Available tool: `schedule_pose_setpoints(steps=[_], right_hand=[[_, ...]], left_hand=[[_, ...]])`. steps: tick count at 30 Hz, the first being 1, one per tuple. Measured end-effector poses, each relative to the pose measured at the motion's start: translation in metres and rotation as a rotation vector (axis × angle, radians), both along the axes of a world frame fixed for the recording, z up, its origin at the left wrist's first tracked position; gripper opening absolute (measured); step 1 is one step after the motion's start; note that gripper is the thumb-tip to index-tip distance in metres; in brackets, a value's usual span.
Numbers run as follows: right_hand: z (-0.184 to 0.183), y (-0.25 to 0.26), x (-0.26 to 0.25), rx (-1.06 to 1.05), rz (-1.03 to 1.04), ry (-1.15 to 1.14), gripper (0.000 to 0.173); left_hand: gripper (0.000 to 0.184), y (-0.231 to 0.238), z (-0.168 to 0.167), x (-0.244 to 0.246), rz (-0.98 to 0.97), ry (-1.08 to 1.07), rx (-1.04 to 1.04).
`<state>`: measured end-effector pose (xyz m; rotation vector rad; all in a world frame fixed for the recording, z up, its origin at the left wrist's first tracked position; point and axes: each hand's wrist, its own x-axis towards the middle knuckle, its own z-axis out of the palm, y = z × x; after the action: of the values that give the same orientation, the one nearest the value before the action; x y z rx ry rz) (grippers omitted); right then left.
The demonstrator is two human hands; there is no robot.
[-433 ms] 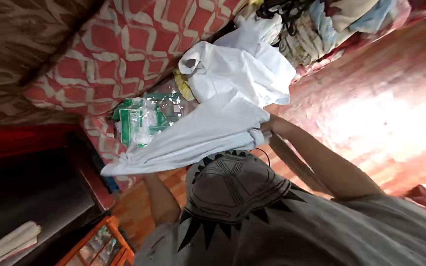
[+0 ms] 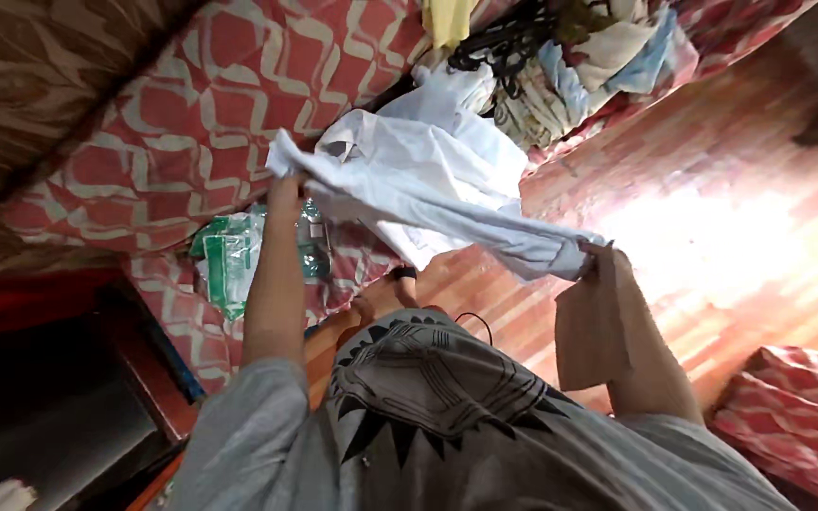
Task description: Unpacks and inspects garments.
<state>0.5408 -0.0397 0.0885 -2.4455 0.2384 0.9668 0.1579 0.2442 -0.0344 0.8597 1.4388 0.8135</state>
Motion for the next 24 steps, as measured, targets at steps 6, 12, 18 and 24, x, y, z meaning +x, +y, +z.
schedule_pose_setpoints(steps=[6,12,18,24], right_hand=[[-0.154,-0.054,0.11,-0.11,0.255,-0.46,0.063],[-0.135,0.006,0.075,-0.03,0.008,-0.659,0.056],[-0.148,0.11,-0.06,0.036,0.202,-0.499,0.055],[-0.187,0.162,-0.172,0.333,0.495,-0.309,0.048]], left_hand=[[0.055,0.017,0.015,0.072,-0.193,0.07,0.094],[0.078,-0.109,-0.041,0.065,-0.841,0.092,0.048],[0.088,-0.209,-0.075,0.054,-0.82,-0.103,-0.095],[0.05,-0.174,-0.101,-0.024,-0.23,0.057,-0.239]])
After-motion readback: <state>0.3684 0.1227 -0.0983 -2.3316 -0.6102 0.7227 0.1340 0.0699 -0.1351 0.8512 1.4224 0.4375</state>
